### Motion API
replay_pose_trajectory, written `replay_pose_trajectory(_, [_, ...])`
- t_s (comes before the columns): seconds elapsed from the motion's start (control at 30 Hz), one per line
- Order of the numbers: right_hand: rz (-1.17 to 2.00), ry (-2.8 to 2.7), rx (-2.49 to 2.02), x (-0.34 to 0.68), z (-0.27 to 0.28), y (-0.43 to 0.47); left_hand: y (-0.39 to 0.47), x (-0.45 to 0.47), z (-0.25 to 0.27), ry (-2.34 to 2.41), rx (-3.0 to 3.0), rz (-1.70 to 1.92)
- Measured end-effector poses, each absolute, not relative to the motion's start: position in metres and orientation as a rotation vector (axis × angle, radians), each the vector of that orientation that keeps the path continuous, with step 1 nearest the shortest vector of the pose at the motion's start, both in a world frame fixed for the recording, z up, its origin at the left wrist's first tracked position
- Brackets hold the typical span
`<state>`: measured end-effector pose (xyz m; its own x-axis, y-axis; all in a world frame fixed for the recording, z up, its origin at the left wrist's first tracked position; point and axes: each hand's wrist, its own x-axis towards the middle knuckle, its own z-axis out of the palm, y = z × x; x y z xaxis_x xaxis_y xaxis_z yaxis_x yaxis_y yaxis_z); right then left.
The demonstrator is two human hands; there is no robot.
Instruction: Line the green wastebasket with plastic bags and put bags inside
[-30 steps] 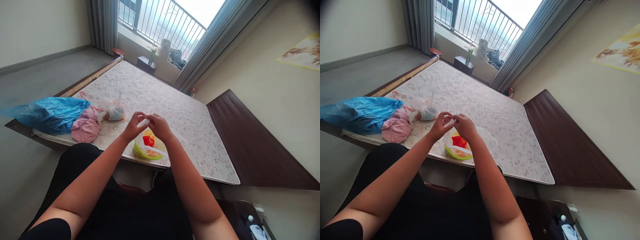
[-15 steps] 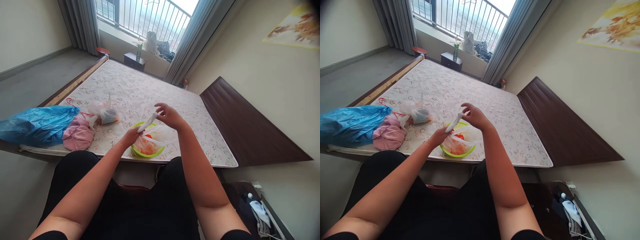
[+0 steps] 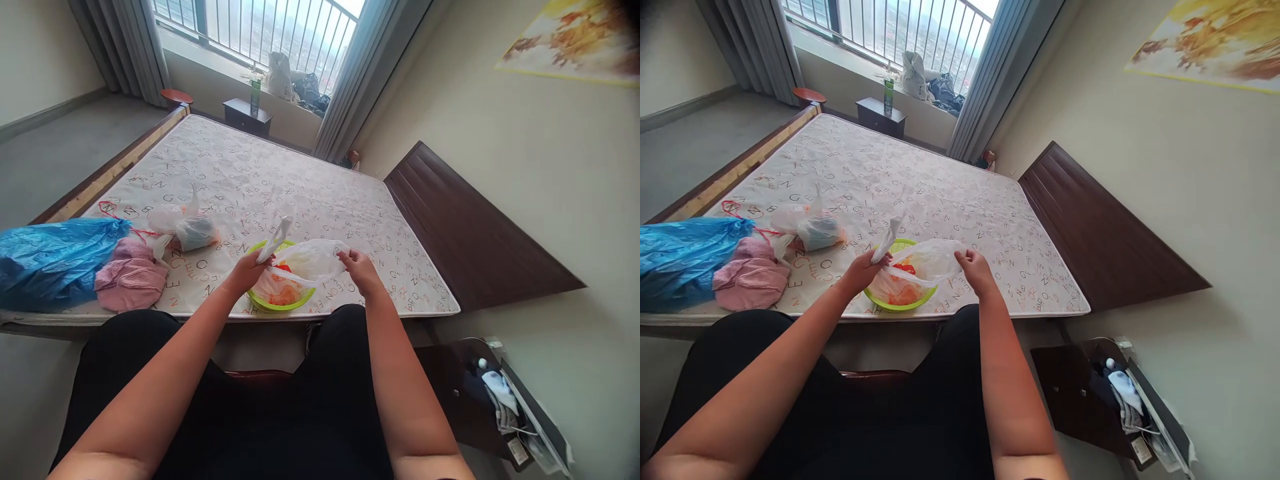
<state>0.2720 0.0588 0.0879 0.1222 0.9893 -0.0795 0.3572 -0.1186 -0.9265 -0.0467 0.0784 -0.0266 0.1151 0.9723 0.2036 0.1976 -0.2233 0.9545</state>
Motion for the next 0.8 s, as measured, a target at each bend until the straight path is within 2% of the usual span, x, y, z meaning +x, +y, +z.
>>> replay_pose_trajectory(0.17, [0.817,-1.108,-1.353,0.272,0.091,0.051,0.079,-0.047,-0.029,1.202,1.593,1.142])
replay_pose_trajectory(0.4, [0.923,-1.067,-1.035,0.253,0.093,0.048,0.08,-0.042,-0.021,1.202,1.486,1.164])
replay_pose_trajectory(0.6, [0.9,-1.173,-1.076,0.23,0.079,0.048,0.074,-0.039,-0.016,1.182,1.462,1.184])
replay_pose_trajectory(0.8, [0.719,-1.274,-1.245,0.225,0.061,0.053,0.072,-0.031,-0.017,1.068,1.372,1.191])
